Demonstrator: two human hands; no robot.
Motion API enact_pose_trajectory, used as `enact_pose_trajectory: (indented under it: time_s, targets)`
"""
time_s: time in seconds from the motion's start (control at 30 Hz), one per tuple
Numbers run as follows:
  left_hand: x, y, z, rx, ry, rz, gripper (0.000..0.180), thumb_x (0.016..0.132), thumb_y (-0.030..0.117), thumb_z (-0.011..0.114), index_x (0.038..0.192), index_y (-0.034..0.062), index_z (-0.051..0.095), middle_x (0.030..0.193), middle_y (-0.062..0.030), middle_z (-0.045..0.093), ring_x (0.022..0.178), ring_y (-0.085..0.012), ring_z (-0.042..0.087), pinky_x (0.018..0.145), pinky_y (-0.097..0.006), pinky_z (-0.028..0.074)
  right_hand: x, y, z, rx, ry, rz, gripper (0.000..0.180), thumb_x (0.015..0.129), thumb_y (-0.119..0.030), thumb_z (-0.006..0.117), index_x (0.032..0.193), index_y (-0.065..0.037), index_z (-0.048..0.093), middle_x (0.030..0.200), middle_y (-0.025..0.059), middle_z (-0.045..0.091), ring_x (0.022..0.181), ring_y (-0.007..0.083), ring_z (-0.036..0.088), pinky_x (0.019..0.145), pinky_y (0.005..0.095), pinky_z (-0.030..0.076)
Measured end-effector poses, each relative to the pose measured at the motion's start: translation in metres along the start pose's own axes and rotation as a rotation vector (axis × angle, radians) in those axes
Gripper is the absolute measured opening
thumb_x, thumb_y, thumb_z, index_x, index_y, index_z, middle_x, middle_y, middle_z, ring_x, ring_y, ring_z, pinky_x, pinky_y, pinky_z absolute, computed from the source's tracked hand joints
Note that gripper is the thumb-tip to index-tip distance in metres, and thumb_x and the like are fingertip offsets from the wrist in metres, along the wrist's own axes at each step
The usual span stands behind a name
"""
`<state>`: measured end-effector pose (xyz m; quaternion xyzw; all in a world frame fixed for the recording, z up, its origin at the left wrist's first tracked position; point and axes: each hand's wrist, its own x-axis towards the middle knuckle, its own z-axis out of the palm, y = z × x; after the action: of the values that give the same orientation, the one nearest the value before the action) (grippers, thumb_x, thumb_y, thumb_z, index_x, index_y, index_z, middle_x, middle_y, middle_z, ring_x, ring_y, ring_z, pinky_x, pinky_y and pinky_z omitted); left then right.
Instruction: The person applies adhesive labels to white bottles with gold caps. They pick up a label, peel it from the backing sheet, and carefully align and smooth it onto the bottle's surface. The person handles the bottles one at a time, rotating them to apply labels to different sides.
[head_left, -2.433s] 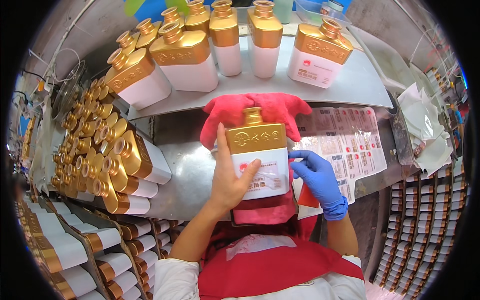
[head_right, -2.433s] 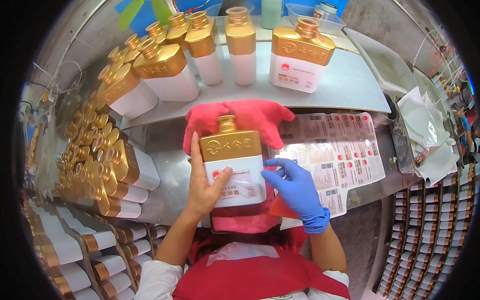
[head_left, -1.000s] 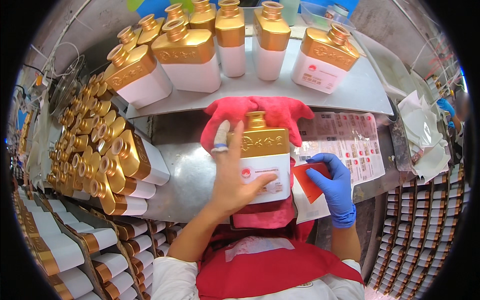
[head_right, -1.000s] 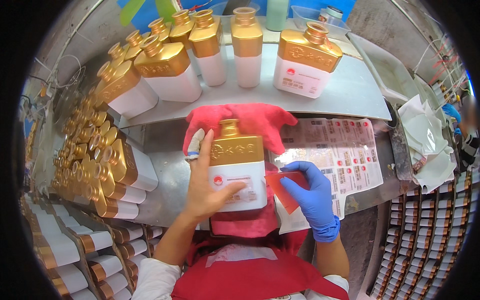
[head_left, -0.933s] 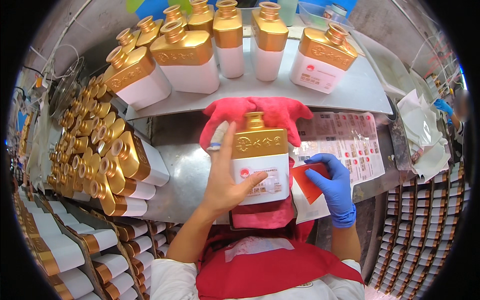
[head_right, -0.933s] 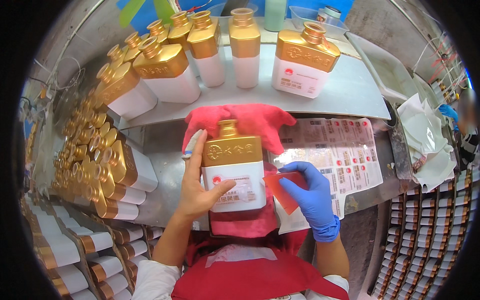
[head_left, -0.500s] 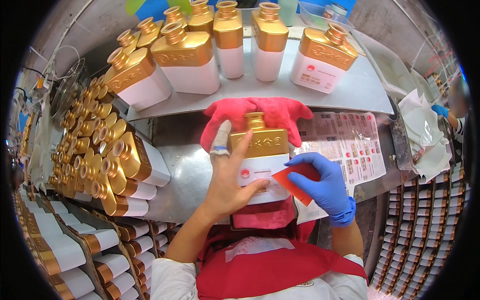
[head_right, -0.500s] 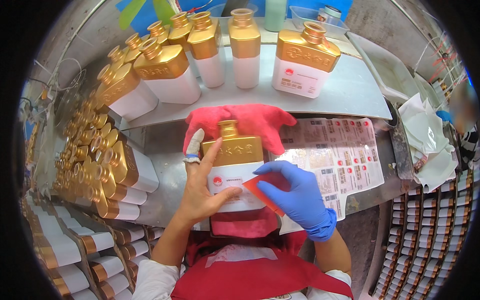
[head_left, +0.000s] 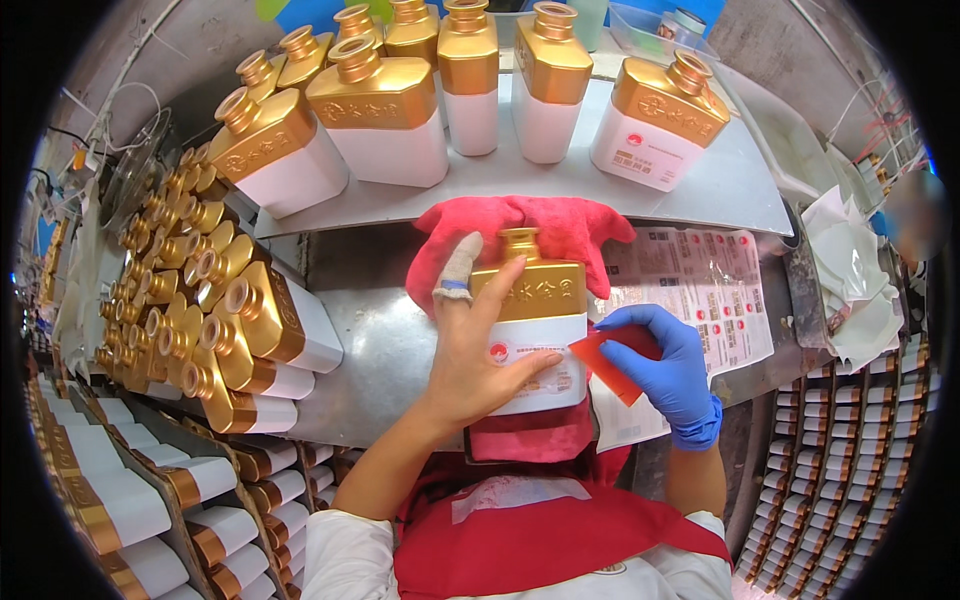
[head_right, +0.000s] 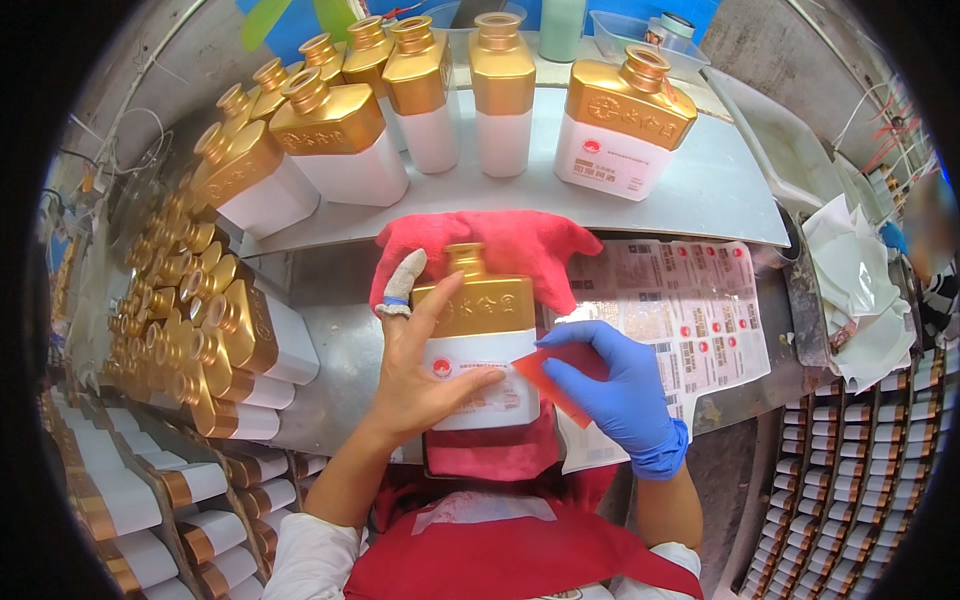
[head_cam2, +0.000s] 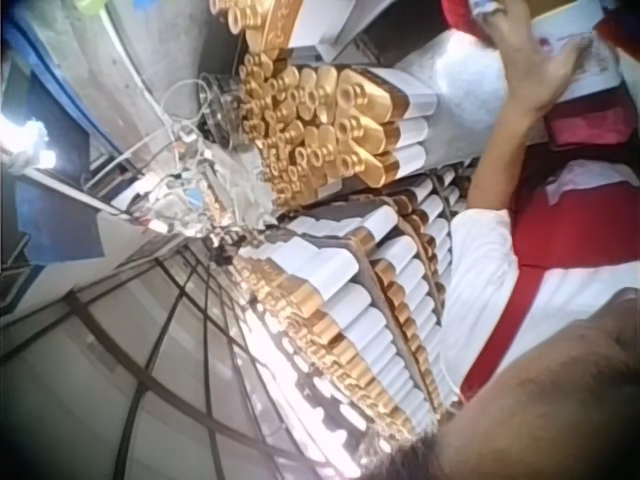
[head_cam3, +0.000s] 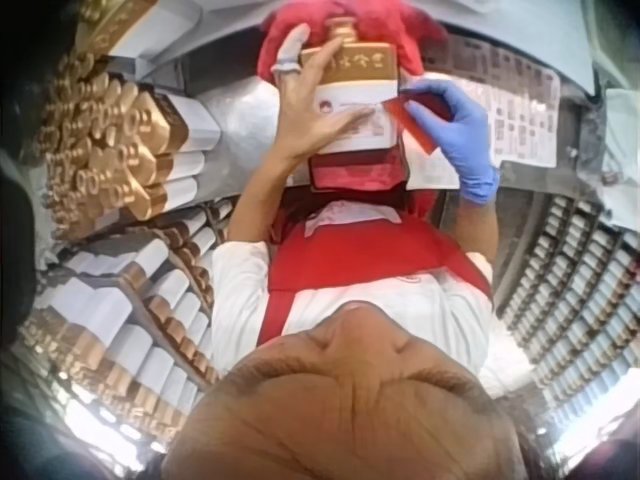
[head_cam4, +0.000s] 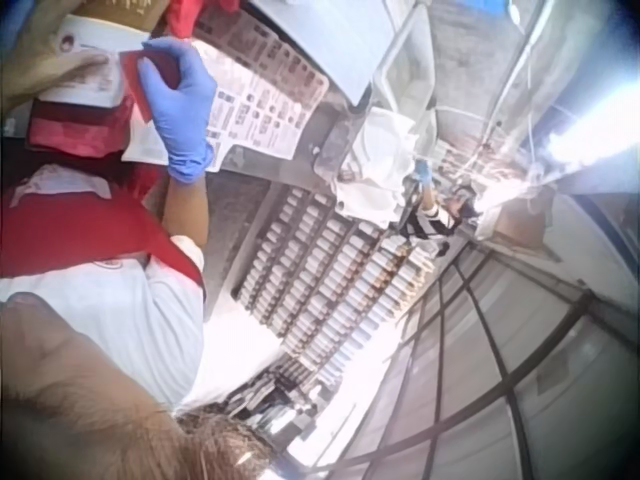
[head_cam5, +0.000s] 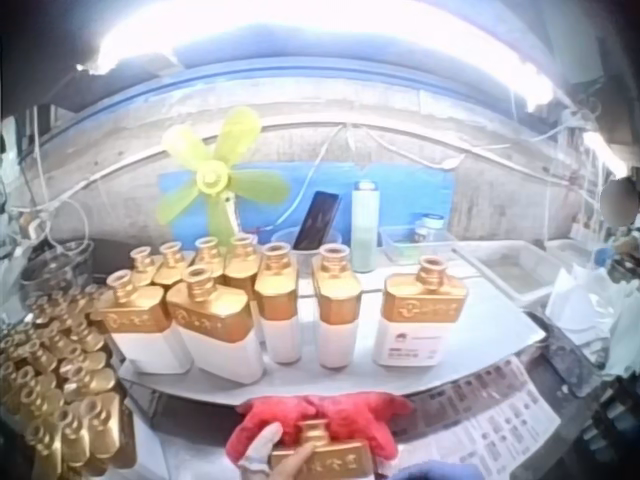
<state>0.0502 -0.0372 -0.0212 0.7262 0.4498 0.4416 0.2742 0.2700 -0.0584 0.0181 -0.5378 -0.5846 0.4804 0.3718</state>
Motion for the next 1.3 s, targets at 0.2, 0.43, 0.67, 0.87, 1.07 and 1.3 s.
enact_pose_trajectory:
  time_s: [0.2, 0.43, 0.67, 0.87, 1.07, 1.3]
  targets:
    - [0.000, -0.003, 0.001, 0.012, 0.005, -0.012, 0.085, 0.061, 0.033, 0.086, 0.133, 0.0071, 0.047, 0.144, -0.0265, 0.023, 0.132, -0.0407, 0.025, 0.107, -0.046, 0.024, 0.000, 0.006, -0.014, 0.191, -0.004, 0.164, 0.024, 0.079, -0.003, 0.064, 0.102, 0.000, 0.060, 0.100, 0.0081, 0.065, 0.095, 0.0137, 0.060, 0.087, 0.0279, 0.047]
    - [-0.003, -0.017, -0.016, -0.239, -0.055, 0.010, 0.089, 0.061, 0.044, 0.085, 0.133, 0.0065, 0.048, 0.145, -0.0252, 0.025, 0.134, -0.0369, 0.026, 0.109, -0.044, 0.022, 0.004, 0.027, -0.020, 0.306, -0.016, 0.157, 0.023, 0.081, -0.011, 0.062, 0.102, 0.000, 0.059, 0.096, 0.0053, 0.063, 0.089, 0.0104, 0.057, 0.078, 0.0233, 0.045]
    - [-0.010, 0.002, -0.019, -0.188, 0.043, 0.063, 0.074, 0.058, 0.038, 0.087, 0.120, 0.0061, 0.059, 0.142, -0.0242, 0.034, 0.131, -0.0375, 0.031, 0.107, -0.044, 0.026, -0.011, 0.005, -0.010, 0.324, -0.019, 0.219, 0.016, 0.078, -0.015, 0.072, 0.081, -0.003, 0.061, 0.075, 0.0010, 0.059, 0.066, 0.0071, 0.052, 0.061, 0.0228, 0.043]
    - [-0.004, 0.040, -0.025, -0.078, -0.027, 0.234, 0.033, 0.062, 0.022, 0.085, 0.086, 0.0068, 0.069, 0.126, -0.0209, 0.052, 0.127, -0.0372, 0.038, 0.103, -0.045, 0.032, -0.024, -0.047, 0.015, -0.287, -0.091, -0.304, 0.038, 0.067, -0.017, 0.082, 0.101, -0.009, 0.067, 0.078, 0.0048, 0.056, 0.066, 0.0137, 0.057, 0.060, 0.0274, 0.048]
    - [-0.005, 0.057, -0.025, -0.406, -0.139, 0.093, 0.017, 0.062, 0.007, 0.080, 0.074, 0.0070, 0.069, 0.110, -0.0178, 0.063, 0.116, -0.0336, 0.051, 0.097, -0.042, 0.038, -0.033, -0.057, 0.001, -0.296, -0.144, -0.399, 0.011, 0.077, -0.016, 0.070, 0.086, -0.010, 0.068, 0.074, 0.0073, 0.057, 0.062, 0.0208, 0.059, 0.056, 0.0306, 0.046]
    - [0.001, 0.083, -0.009, -0.376, -0.159, 0.150, 0.017, 0.065, 0.006, 0.078, 0.078, 0.0042, 0.067, 0.109, -0.0205, 0.061, 0.113, -0.0315, 0.053, 0.095, -0.039, 0.040, -0.056, -0.060, -0.033, -0.349, -0.043, -0.358, 0.012, 0.078, -0.015, 0.071, 0.086, -0.007, 0.068, 0.076, 0.0064, 0.061, 0.064, 0.0184, 0.060, 0.060, 0.0288, 0.047]
